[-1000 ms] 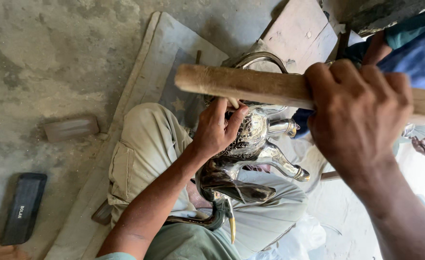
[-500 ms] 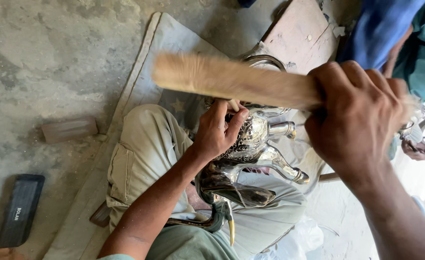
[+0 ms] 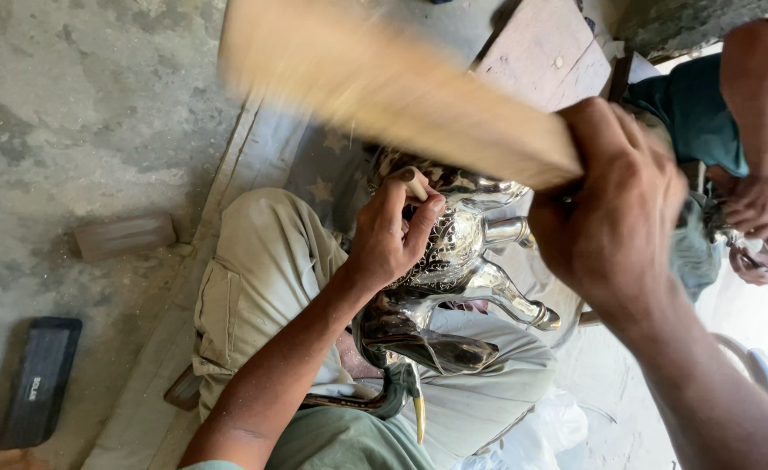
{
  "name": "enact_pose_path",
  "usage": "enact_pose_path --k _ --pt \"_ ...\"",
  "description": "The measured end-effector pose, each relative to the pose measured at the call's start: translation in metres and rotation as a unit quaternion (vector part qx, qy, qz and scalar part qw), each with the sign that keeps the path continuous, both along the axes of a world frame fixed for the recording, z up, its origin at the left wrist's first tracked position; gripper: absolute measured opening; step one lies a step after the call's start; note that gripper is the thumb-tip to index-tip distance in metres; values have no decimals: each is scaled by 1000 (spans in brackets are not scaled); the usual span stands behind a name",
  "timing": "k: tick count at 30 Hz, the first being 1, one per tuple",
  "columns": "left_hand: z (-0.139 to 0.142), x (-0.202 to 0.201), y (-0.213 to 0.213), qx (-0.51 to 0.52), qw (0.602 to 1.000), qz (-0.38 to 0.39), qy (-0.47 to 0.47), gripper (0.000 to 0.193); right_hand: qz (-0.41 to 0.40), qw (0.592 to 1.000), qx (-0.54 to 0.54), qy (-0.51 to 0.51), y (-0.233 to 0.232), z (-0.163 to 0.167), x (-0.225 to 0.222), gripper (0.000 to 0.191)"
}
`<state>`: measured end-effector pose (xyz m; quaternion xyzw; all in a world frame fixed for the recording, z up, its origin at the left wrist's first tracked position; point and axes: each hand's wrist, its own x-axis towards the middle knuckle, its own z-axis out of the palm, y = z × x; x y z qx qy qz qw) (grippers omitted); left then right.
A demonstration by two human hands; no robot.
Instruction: The person sits on the floor and uses a wooden mallet to strike a small metal punch held against a polished metal bird-shaped object, creating a pattern of indentations on its surface.
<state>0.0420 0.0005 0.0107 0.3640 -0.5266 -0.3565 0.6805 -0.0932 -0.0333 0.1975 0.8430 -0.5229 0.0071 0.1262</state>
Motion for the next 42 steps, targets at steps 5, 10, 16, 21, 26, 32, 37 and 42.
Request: enact_pose_path --k 5,10,16,21,26,32,37,42 --pt "-1 0 1 11 1000 1 -29 14 16 993 -38 107 0 2 0 15" --pt "-4 -3 -1 36 999 -23 -26 15 -64 998 21 9 0 3 1 11" --pt "-10 -4 0 -3 1000 4 -18 17 0 998 12 -59 1 3 3 11" --pt "-15 -7 0 4 999 1 -45 15 52 997 -60 26 1 5 -2 22" --pt "-21 -11 2 12 999 -2 -46 15 4 994 -47 98 -1 1 -4 10" --pt "-25 -12 2 7 1000 -9 -19 16 7 999 -12 49 -2 0 -7 9" --pt "-28 -13 3 4 999 0 -37 17 -15 1000 1 -9 -1 -1 -8 28" --pt "-30 -13 3 -5 999 6 -49 14 22 993 -49 102 0 -6 -3 15"
